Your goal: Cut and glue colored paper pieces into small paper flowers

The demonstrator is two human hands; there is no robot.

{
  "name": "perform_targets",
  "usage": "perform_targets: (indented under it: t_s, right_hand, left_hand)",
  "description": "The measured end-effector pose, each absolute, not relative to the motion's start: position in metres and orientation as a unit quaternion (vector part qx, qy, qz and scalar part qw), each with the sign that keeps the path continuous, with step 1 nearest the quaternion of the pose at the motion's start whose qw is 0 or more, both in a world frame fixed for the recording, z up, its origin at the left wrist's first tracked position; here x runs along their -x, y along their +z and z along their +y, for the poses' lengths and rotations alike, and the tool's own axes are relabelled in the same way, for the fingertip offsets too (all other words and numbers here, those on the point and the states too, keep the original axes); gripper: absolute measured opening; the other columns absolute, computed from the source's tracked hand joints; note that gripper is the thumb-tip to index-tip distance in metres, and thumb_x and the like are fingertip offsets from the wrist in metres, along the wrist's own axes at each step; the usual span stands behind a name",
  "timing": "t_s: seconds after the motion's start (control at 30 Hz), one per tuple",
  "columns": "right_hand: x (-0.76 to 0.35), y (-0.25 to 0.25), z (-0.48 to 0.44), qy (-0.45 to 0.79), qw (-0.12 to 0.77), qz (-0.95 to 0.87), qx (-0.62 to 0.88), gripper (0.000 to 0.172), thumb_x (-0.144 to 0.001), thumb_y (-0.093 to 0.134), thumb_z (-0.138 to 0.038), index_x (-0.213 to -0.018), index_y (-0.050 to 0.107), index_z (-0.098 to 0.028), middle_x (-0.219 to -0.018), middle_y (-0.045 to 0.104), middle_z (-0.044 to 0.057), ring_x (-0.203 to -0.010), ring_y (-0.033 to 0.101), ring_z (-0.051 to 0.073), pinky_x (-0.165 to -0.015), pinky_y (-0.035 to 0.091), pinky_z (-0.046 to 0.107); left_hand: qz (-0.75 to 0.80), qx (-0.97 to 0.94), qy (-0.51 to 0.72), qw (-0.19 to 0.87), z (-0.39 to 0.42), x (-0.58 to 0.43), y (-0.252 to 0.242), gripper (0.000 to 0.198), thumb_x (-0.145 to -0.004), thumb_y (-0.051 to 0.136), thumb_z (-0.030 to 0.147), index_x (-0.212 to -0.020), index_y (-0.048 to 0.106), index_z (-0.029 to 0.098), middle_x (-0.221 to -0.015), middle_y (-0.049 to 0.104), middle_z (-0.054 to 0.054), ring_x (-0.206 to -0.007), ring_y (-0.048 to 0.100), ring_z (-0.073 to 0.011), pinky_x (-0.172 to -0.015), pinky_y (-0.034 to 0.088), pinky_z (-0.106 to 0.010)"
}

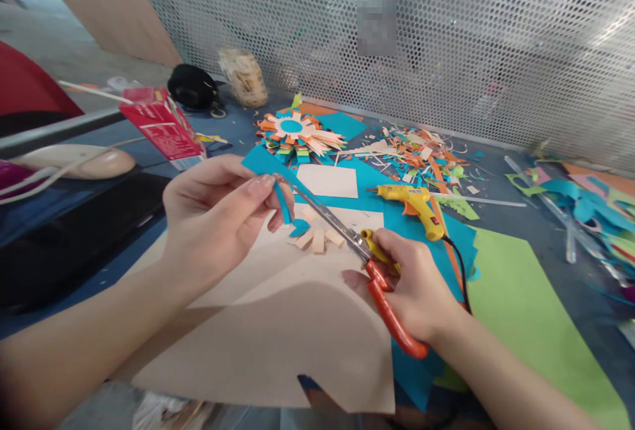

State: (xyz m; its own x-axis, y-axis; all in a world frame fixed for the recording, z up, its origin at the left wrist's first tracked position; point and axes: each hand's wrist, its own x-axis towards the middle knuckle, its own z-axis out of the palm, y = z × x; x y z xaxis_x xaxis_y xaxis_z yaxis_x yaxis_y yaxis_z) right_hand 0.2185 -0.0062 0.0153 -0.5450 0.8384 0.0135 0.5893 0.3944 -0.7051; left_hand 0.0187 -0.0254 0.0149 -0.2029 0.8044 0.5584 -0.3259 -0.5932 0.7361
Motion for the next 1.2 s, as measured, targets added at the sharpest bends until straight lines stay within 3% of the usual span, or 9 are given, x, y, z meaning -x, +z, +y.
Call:
perform_targets:
  t_s: [1.2]
  right_hand:
    - [-0.22, 0.0134, -0.0068, 0.313, 0.184, -0.816, 0.45, 0.033, -0.073, 0.055, -0.045, -0.06, 0.038, -0.02, -0.056, 0.039, -0.004, -0.053, 0.035, 0.01, -0.049, 0.028, 0.025]
  left_hand:
    - [0.267, -0.505, 0.73, 0.376, -0.0203, -0.0133, 0.0118, 0.005, -0.075, 0.067, 0.018, -0.07, 0.067, 0.02, -0.058, 0.066, 0.002, -0.047, 0.057, -0.007, -0.042, 0.044, -0.017]
